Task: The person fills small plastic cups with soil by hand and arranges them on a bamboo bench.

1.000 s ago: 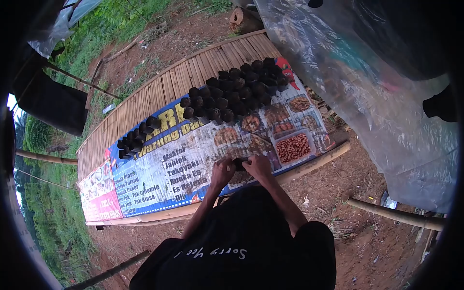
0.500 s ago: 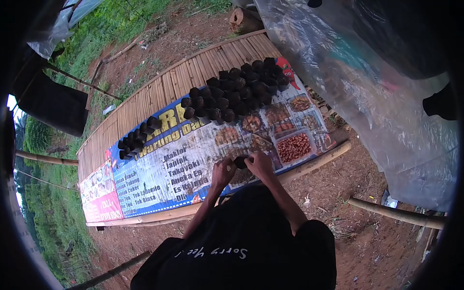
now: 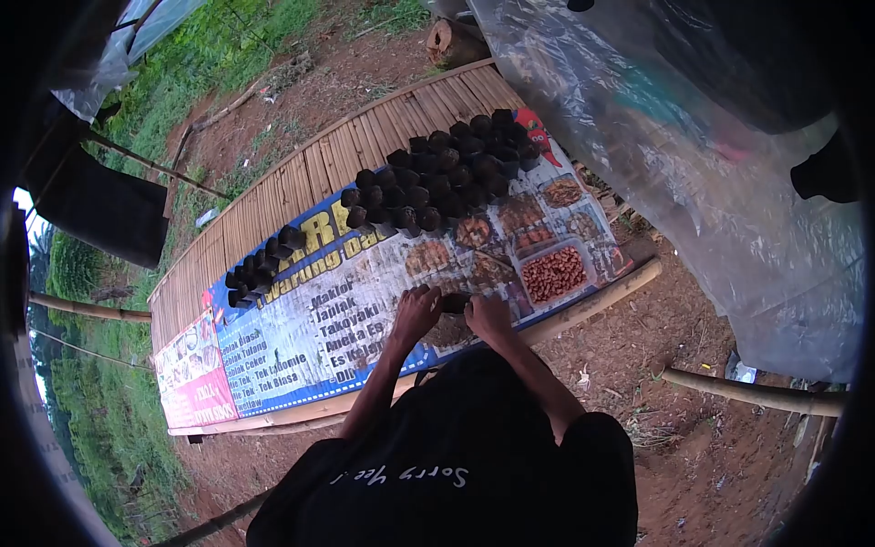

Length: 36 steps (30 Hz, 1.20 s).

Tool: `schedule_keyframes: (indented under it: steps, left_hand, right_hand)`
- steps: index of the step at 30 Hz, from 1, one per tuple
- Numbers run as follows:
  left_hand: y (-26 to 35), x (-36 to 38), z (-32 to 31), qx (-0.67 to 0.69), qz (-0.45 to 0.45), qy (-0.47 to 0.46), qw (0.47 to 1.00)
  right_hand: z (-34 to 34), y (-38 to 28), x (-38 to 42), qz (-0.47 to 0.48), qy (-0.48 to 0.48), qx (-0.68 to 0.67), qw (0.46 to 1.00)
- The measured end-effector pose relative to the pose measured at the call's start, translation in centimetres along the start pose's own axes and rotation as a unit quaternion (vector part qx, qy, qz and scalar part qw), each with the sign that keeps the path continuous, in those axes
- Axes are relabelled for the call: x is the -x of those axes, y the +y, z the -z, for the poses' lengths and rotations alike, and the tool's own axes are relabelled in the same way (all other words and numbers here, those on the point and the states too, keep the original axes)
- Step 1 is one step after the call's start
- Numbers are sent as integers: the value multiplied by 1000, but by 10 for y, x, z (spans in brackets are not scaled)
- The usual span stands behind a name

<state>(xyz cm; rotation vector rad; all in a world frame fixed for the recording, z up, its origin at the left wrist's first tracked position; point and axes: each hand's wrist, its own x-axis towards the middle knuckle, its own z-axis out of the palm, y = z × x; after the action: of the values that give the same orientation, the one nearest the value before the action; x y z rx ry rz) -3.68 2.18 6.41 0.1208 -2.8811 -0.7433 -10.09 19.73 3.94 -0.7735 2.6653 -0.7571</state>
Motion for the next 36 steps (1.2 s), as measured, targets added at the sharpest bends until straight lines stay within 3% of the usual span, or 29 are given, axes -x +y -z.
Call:
schedule_keyframes:
  steps: [3,5,11,14,17,24,26,33,35,36]
  left_hand:
    - [11,1,6,-7,-26,47,999]
    - [18,6,12,16,33,36,999]
    - [11,10,-3,34,39,54,997]
    - [15,11,-1,43,89,40,994]
    - [7,11,-10,54,95,25,994]
    - [9,15,-15,56,96,55,992]
    - [14,14,-7,77,106,45,990]
    - [8,14,-11,55,112,30,992]
    - [13,11,-2,44,116,37,992]
    - [15,6,1,38,119,45,991]
  right_hand:
    - [16,-10,-2,47,48,22,997]
    - [23,-16,-3,61,93,7,994]
    - [7,-4,-12,115,148,42,981]
    - [14,-9,-16,96,125,28,987]
    - [11,-3,-21,79,85,2,993]
    - [5,1,-27,78,113,-1,991]
    - [18,-8,-25,75,70,-11,995]
    - [1,-5,-26,49,72,-24,996]
    - [8,-15,-18,65,185,45,980]
    - [9,-17,-15,67,190,45,979]
